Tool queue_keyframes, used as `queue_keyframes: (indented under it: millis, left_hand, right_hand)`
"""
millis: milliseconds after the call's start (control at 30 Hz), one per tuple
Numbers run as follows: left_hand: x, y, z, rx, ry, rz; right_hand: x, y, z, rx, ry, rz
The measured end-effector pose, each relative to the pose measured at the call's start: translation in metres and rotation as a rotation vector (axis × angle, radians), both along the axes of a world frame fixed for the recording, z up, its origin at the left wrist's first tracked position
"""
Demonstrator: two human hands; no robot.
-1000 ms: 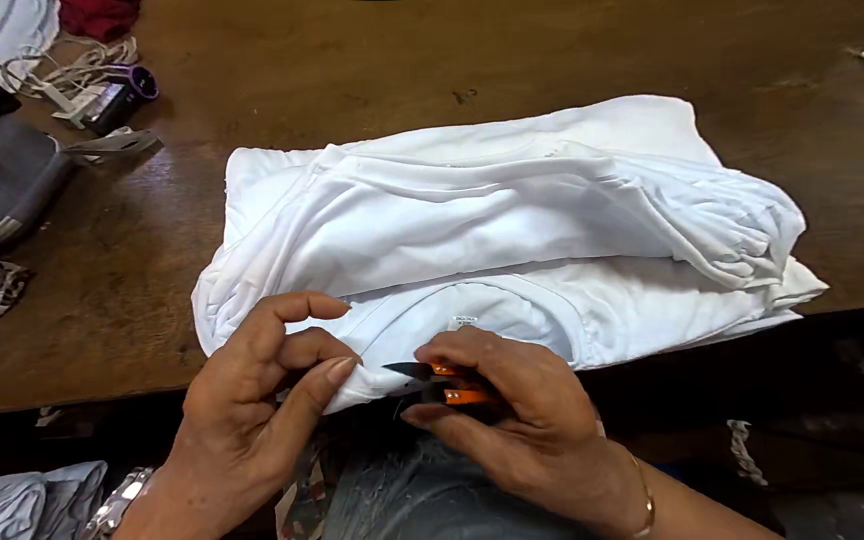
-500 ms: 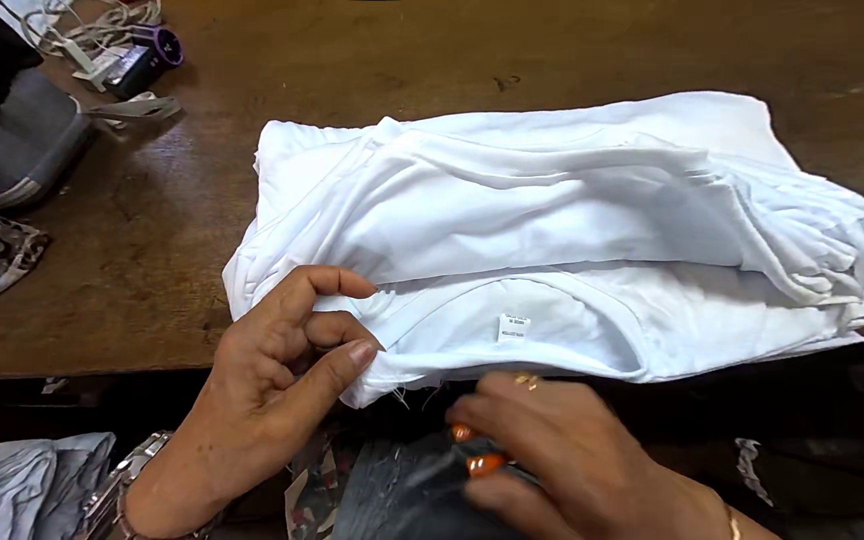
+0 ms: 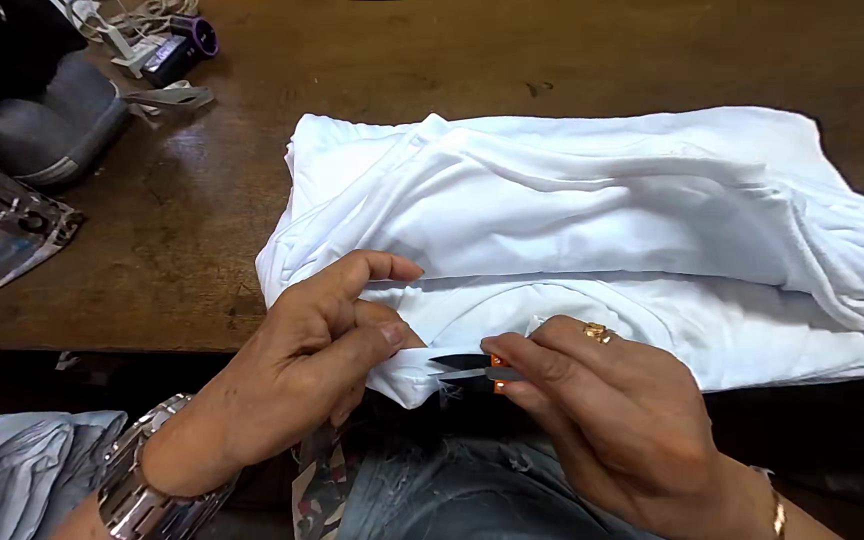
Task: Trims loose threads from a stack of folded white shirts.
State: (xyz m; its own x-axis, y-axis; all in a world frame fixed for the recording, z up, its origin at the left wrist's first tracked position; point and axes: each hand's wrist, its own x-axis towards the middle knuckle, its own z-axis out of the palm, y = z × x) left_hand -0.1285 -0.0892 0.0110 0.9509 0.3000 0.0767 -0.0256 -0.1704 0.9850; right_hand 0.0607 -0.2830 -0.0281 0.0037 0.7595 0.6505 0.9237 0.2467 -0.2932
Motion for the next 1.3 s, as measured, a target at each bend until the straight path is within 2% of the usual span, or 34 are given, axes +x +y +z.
queue_keyframes:
  millis: [100, 167, 267, 367, 600, 700, 800, 867, 1000, 1300]
  left_hand:
    - [0.0, 0.003, 0.004, -0.054, 0.031, -0.036]
    - [-0.001, 0.004, 0.005, -0.082, 0.038, -0.039]
    - [0.002, 0.005, 0.005, -0.119, 0.03, -0.061]
    - [0.003, 0.007, 0.007, -0.128, 0.02, -0.063]
    - [0.002, 0.006, 0.008, -0.079, 0.08, -0.066]
    - [0.002, 0.004, 0.006, -0.012, 0.083, -0.038]
    - [0.0, 0.002, 0.002, -0.015, 0.079, -0.012]
    - [0.0, 0.001, 0.0, -0.009, 0.063, 0.007]
    - [-0.001, -0.005, -0.004, -0.005, 0.036, 0.052]
    - [-0.001, -0.007, -0.008, -0.02, -0.005, 0.075]
  right_hand:
    - [0.001, -0.003, 0.006, -0.021, 0.265, 0.072]
    - [-0.005, -0.002, 0.004, -0.011, 0.308, 0.053]
    - [-0.018, 0.007, -0.002, -0.014, 0.251, -0.004]
    - [-0.026, 0.016, -0.002, -0.005, 0.234, 0.038]
    - [-0.031, -0.005, -0.013, -0.247, 0.0, 0.439]
    - [-0.028, -0.02, -0.013, -0.25, 0.054, 0.281]
    - [-0.014, -0.026, -0.009, -0.131, 0.042, -0.029]
    - [-0.003, -0.024, -0.007, -0.036, -0.038, -0.138]
    - [0.005, -0.019, -0.011, 0.026, -0.128, -0.149]
    - [0.002, -0.01, -0.014, 0.063, -0.088, -0.074]
